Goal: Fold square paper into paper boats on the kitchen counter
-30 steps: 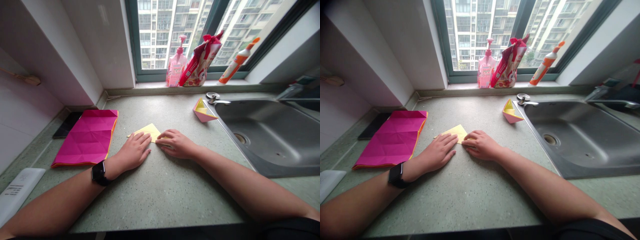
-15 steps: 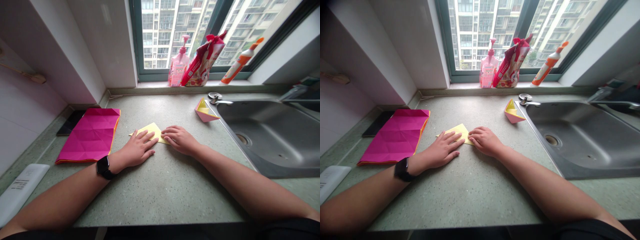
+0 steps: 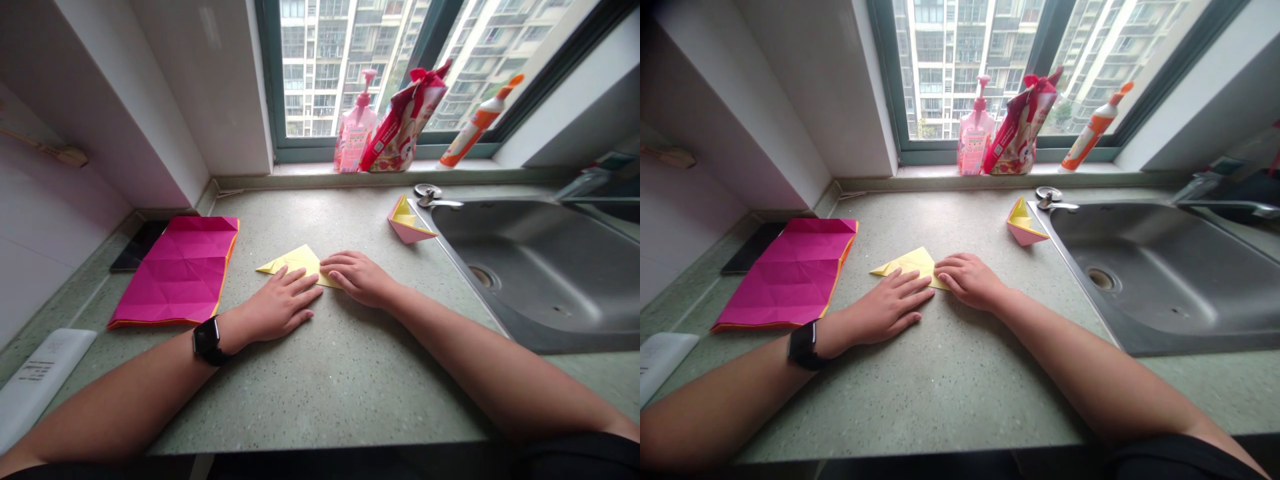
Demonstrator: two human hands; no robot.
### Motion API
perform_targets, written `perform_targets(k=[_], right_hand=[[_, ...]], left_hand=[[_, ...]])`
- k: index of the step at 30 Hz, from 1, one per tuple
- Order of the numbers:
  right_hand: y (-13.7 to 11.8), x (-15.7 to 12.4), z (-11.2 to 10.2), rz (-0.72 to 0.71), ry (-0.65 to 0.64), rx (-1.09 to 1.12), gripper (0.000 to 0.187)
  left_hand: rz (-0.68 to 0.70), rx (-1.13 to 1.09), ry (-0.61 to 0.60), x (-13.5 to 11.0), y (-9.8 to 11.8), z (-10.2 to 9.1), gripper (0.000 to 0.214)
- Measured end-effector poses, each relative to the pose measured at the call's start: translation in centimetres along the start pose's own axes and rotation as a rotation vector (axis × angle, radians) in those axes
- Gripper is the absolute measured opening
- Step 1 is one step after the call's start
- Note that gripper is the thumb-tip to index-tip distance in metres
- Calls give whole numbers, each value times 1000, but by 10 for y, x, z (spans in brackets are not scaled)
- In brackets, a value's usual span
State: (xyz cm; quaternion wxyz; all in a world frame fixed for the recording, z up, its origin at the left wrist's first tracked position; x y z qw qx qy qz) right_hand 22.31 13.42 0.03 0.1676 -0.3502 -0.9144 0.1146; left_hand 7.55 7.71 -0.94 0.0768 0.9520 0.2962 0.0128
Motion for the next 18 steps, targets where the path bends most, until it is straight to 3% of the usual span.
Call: perform_targets(k=[5, 8, 18], right_hand=[[16, -5, -11, 144, 66, -29, 31], [19, -6, -10, 161, 69, 18, 28], [-2, -4, -4, 181, -17, 286, 21]], left_hand=[[-14, 6, 9, 0, -3, 0, 52], [-26, 20, 18, -1, -6, 0, 53], [-33, 35, 100, -3, -11, -1, 54]])
Point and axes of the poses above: each hand's wrist, its own x-axis towards the middle knuckle, its own z-axis out of the palm, y = z × x, the point moved 9 cm from there along x, towards the middle knuckle, and after that the axes turned 5 degrees about -y, right-handed, at the moved point
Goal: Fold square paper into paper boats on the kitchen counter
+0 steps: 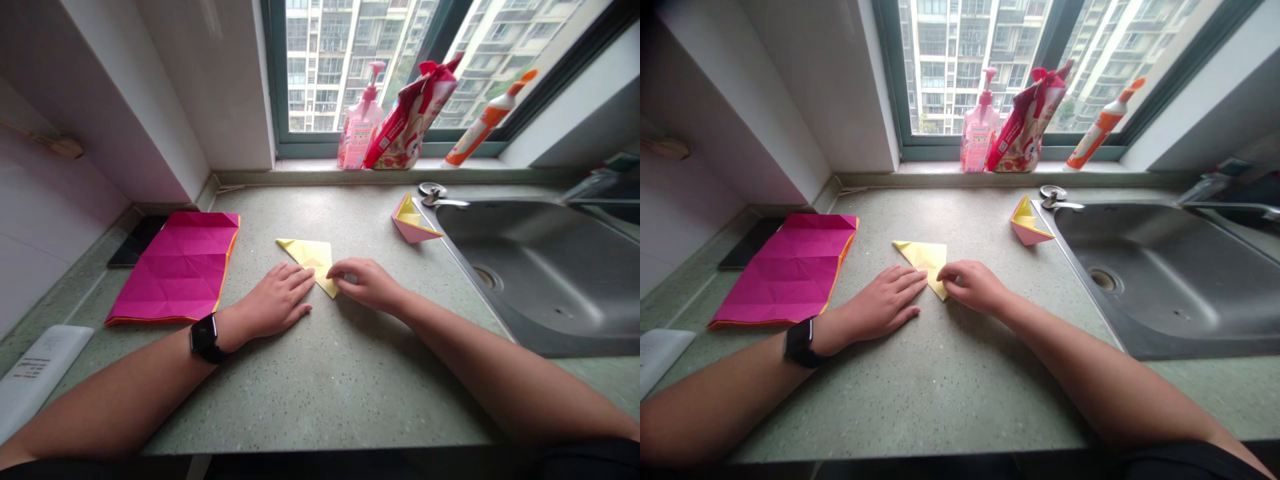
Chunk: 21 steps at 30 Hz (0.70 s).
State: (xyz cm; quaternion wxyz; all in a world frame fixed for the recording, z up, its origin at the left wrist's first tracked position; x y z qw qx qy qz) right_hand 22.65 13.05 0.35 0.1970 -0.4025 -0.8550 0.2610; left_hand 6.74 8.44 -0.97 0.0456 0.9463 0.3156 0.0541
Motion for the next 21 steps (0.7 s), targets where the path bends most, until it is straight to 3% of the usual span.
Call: perform_targets(k=[6, 13, 21], right_hand=[[-18, -3, 14, -58, -112, 201, 25], [-9, -2, 4, -146, -18, -250, 22], [-6, -2, 7, -212, -96, -231, 26]], left_hand=[[2, -64, -11, 0, -1, -4, 55], [-26, -80, -25, 5, 4, -3, 63], [115, -153, 54, 4, 15, -9, 49]])
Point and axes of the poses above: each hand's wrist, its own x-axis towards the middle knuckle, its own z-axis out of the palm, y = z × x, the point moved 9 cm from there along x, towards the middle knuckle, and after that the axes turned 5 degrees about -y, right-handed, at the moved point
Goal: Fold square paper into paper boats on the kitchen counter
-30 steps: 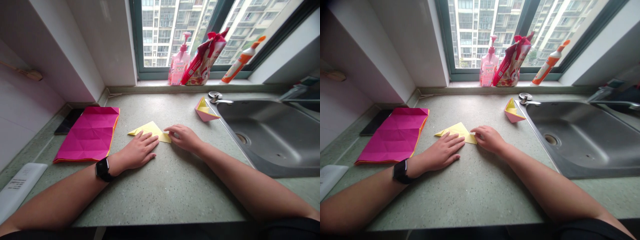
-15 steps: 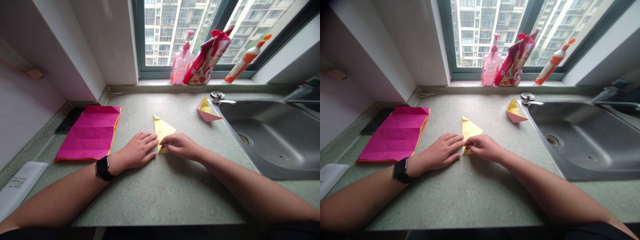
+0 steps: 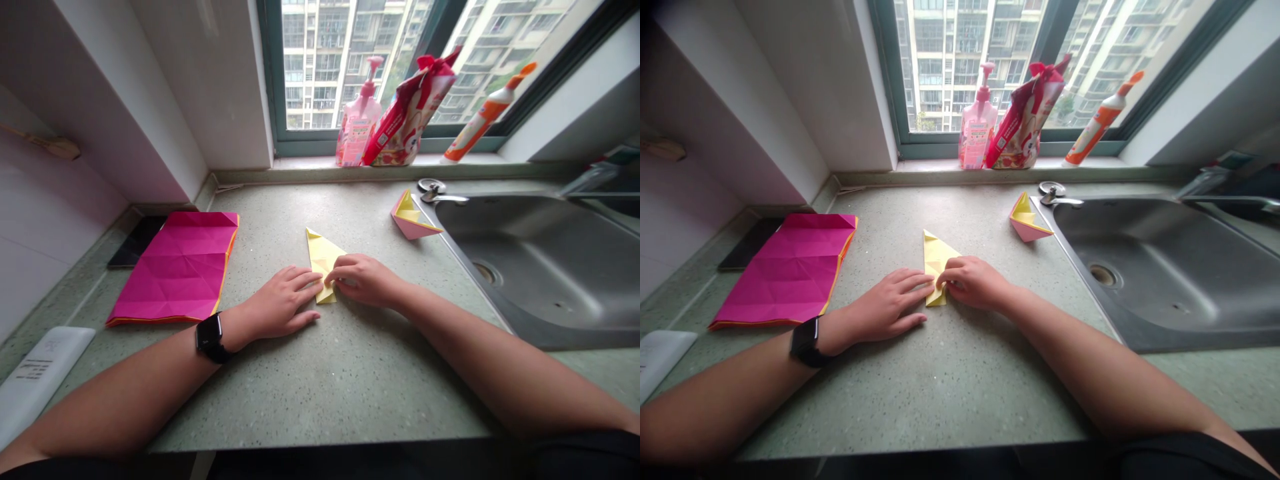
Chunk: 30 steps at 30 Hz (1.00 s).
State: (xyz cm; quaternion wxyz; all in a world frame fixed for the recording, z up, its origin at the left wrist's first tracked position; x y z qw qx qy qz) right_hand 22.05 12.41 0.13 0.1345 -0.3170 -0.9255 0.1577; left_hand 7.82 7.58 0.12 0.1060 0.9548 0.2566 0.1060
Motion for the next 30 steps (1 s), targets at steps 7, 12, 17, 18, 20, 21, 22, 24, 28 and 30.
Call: perform_targets(k=[7, 12, 17, 18, 20, 21, 22, 24, 28, 30], right_hand=[[1, 2, 1, 9, -5, 48, 17], [3, 3, 4, 32, 38, 47, 14], [4, 4, 7, 40, 51, 47, 12], [5, 5, 7, 45, 52, 46, 11], [5, 5, 8, 53, 55, 44, 11], [5, 5, 8, 56, 58, 42, 11], [5, 5, 8, 56, 62, 40, 11], [4, 5, 8, 56, 66, 38, 10], [3, 5, 8, 64, 60, 34, 10], [3, 6, 8, 69, 55, 31, 10]], left_hand=[[51, -64, 39, 0, 0, -9, 35], [110, -94, 65, -3, 2, -17, 26], [159, -71, 82, -4, 3, -18, 23], [166, -69, 88, -4, 3, -18, 23], [177, -71, 97, -5, 3, -19, 22], [180, -73, 100, -5, 3, -19, 21], [180, -74, 102, -5, 3, -20, 21], [180, -74, 99, -5, 3, -20, 21], [167, -68, 80, -5, 3, -21, 22], [151, -76, 72, -5, 3, -21, 23]])
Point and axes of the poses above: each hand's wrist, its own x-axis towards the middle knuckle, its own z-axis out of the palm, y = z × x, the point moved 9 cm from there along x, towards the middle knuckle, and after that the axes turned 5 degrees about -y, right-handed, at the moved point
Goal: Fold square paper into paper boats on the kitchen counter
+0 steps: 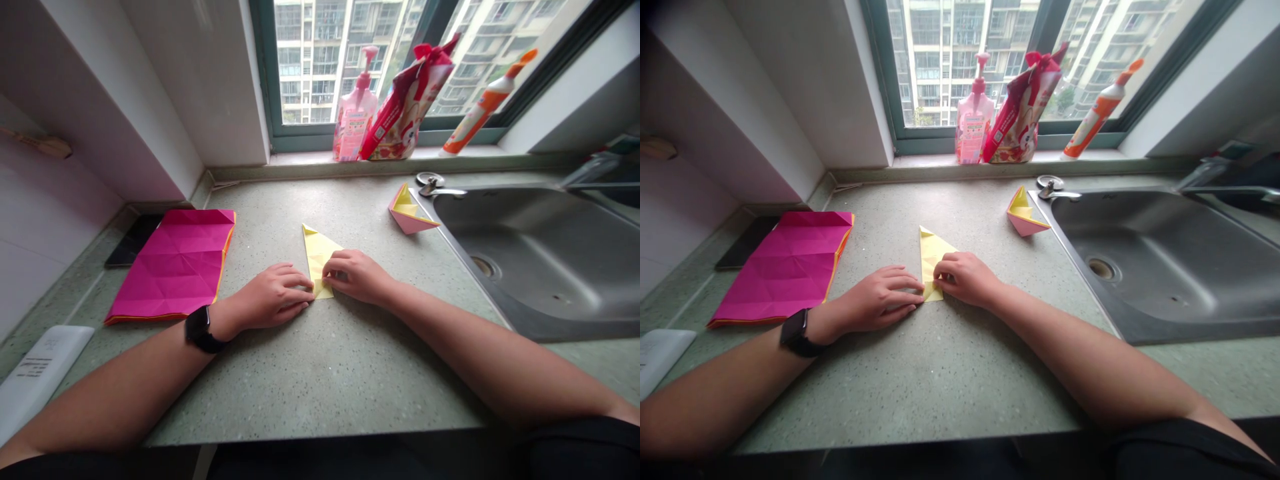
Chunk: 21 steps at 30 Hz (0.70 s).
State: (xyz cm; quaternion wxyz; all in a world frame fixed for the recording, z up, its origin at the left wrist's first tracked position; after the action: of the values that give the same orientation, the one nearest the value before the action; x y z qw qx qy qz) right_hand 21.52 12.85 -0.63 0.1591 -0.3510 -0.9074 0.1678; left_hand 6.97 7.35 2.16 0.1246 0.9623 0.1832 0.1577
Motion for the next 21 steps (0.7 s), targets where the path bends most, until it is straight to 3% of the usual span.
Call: perform_targets(k=[5, 15, 21], right_hand=[[-1, 1, -1, -1, -4, 2, 10], [0, 0, 0, -10, 13, -6, 10], [2, 0, 2, -11, 3, -9, 12]], left_hand=[[-74, -20, -7, -1, -5, 1, 26], [-92, 65, 32, -4, -5, 4, 26], [-17, 22, -11, -1, -1, 7, 29]])
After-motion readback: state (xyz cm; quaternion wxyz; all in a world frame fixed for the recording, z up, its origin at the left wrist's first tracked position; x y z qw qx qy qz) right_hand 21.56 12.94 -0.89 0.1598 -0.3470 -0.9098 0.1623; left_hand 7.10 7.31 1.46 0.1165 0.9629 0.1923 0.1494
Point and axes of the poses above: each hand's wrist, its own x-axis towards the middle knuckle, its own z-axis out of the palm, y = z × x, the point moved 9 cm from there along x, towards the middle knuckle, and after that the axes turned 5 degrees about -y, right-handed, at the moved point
